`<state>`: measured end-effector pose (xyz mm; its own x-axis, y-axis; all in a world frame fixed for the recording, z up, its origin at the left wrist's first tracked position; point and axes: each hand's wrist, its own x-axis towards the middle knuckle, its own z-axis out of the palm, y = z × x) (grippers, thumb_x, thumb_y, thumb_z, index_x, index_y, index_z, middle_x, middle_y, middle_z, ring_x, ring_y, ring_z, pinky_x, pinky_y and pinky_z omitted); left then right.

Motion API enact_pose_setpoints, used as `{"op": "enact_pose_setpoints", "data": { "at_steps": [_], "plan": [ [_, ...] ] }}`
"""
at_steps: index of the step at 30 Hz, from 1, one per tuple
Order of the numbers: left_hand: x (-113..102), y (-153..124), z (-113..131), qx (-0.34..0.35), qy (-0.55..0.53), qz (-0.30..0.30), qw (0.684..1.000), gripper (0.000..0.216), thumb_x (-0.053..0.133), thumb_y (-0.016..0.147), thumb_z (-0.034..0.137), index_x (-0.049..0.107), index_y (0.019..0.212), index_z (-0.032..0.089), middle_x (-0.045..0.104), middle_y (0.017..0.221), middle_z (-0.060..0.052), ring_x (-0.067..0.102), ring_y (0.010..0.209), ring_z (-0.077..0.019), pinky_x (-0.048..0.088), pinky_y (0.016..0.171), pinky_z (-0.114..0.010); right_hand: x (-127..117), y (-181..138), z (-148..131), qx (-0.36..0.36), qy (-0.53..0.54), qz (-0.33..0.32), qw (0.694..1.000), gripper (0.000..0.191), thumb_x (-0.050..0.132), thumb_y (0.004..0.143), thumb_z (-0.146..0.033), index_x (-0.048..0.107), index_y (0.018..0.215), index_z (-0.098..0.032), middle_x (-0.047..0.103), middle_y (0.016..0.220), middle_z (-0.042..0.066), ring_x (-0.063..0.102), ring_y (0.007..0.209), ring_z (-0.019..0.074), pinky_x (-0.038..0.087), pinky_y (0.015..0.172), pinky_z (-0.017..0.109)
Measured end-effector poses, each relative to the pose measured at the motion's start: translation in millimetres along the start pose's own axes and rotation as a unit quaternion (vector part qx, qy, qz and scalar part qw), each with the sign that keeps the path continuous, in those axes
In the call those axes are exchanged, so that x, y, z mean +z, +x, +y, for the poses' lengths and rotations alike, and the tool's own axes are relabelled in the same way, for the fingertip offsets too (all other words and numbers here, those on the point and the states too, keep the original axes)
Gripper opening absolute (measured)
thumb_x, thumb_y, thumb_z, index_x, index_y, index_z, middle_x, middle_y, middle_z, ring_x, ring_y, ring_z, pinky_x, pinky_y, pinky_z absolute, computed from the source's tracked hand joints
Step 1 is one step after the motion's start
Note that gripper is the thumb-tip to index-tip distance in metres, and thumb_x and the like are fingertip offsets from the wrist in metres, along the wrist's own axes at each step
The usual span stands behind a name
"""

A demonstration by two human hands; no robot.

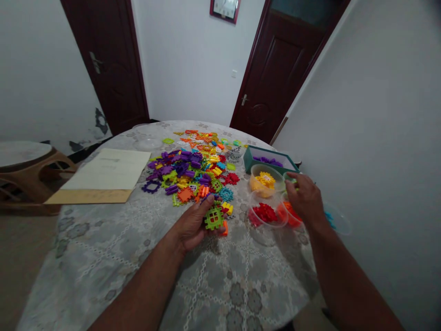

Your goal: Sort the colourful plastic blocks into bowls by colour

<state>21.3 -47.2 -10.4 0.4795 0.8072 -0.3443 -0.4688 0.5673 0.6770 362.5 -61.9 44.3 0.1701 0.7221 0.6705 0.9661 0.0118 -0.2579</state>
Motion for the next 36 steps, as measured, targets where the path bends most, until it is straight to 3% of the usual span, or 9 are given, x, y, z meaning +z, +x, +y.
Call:
{"op": "enact_pose_setpoints", "data": {
  "at_steps": [4, 7, 13, 18, 23, 27, 29, 33, 36],
  "plan": [
    [-3.0, 1.1, -2.4, 0.018, 0.029, -0.033, 0.999, 0.042, 0.084, 0.086, 0.039, 0.068, 0.119, 0.017, 0.073, 0.104, -0.014, 0.074, 0.09, -0.0262, 0.067, 0.062, -0.04, 0.0, -34.8, -88.6, -0.08, 0.175, -0.119, 0.974, 0.027, 0.057, 0.101, -0.031, 0.068, 0.124, -0.022, 0.072, 0.115, 0.01, 0.066, 0.081, 0.0195, 0.057, 0.083, 0.038],
    [-4.6, 1.0, -4.4, 0.029, 0.06, -0.063, 0.996, 0.045, 0.088, 0.08, 0.029, 0.069, 0.12, 0.019, 0.072, 0.11, -0.013, 0.073, 0.092, -0.0258, 0.067, 0.064, -0.04, 4.9, -49.6, -131.7, -0.134, 0.242, -0.169, 0.946, 0.027, 0.057, 0.103, -0.024, 0.065, 0.129, -0.023, 0.07, 0.117, 0.009, 0.065, 0.085, 0.0183, 0.057, 0.087, 0.037],
    [-6.0, 0.6, -6.6, 0.027, 0.109, -0.101, 0.988, 0.044, 0.083, 0.08, 0.027, 0.071, 0.123, 0.022, 0.074, 0.108, -0.013, 0.072, 0.088, -0.0247, 0.064, 0.062, -0.035, 22.9, -53.4, -155.8, -0.174, 0.29, -0.226, 0.914, 0.028, 0.058, 0.102, -0.016, 0.07, 0.125, -0.027, 0.069, 0.116, 0.008, 0.066, 0.103, 0.0215, 0.055, 0.091, 0.037],
    [-5.1, 0.0, -5.8, 0.021, 0.115, -0.106, 0.988, 0.045, 0.079, 0.081, 0.024, 0.07, 0.126, 0.021, 0.073, 0.105, -0.012, 0.071, 0.087, -0.024, 0.063, 0.06, -0.033, 22.1, -54.2, -163.4, -0.128, 0.308, -0.228, 0.915, 0.019, 0.058, 0.101, -0.017, 0.073, 0.112, -0.024, 0.071, 0.103, 0.005, 0.066, 0.096, 0.0197, 0.052, 0.087, 0.034],
    [-3.5, -0.9, -2.8, 0.015, 0.098, -0.07, 0.993, 0.042, 0.082, 0.083, 0.028, 0.071, 0.122, 0.022, 0.072, 0.117, -0.015, 0.071, 0.09, -0.0253, 0.067, 0.064, -0.04, 16.0, -31.5, -143.2, -0.002, 0.307, -0.184, 0.934, 0.021, 0.058, 0.101, -0.033, 0.074, 0.106, -0.022, 0.072, 0.093, 0.003, 0.065, 0.081, 0.0174, 0.049, 0.076, 0.029],
    [-1.9, -1.5, 1.0, 0.014, 0.063, -0.056, 0.996, 0.042, 0.083, 0.083, 0.025, 0.071, 0.122, 0.02, 0.073, 0.114, -0.016, 0.072, 0.091, -0.0269, 0.067, 0.062, -0.041, 26.4, 26.5, -86.9, 0.039, 0.234, -0.186, 0.954, 0.023, 0.065, 0.091, -0.04, 0.077, 0.091, -0.02, 0.072, 0.082, 0.002, 0.063, 0.075, 0.0175, 0.046, 0.069, 0.027],
    [-1.4, -1.8, 2.4, 0.011, 0.049, -0.055, 0.997, 0.042, 0.082, 0.083, 0.023, 0.071, 0.123, 0.018, 0.073, 0.112, -0.016, 0.073, 0.091, -0.0265, 0.067, 0.06, -0.04, 34.7, 62.1, -55.6, 0.141, 0.205, -0.146, 0.957, 0.021, 0.07, 0.082, -0.038, 0.076, 0.082, -0.018, 0.069, 0.072, 0.001, 0.059, 0.066, 0.0161, 0.044, 0.061, 0.026],
    [-0.6, -2.7, 3.4, 0.012, 0.036, -0.032, 0.999, 0.039, 0.08, 0.086, 0.024, 0.071, 0.123, 0.016, 0.073, 0.105, -0.014, 0.073, 0.087, -0.0242, 0.067, 0.059, -0.037, 43.2, 114.8, -16.0, 0.221, 0.192, -0.074, 0.953, 0.034, 0.059, 0.083, -0.036, 0.075, 0.098, -0.01, 0.063, 0.064, 0.003, 0.05, 0.053, 0.0142, 0.04, 0.05, 0.026],
    [0.1, -2.9, 3.0, 0.008, 0.029, -0.016, 0.999, 0.036, 0.08, 0.089, 0.028, 0.071, 0.122, 0.016, 0.073, 0.103, -0.014, 0.073, 0.084, -0.0226, 0.067, 0.059, -0.036, 39.7, 114.8, -19.6, 0.22, 0.21, -0.052, 0.951, 0.043, 0.061, 0.083, -0.037, 0.074, 0.112, -0.009, 0.066, 0.071, 0.005, 0.052, 0.052, 0.0138, 0.042, 0.049, 0.026]
  ]
}}
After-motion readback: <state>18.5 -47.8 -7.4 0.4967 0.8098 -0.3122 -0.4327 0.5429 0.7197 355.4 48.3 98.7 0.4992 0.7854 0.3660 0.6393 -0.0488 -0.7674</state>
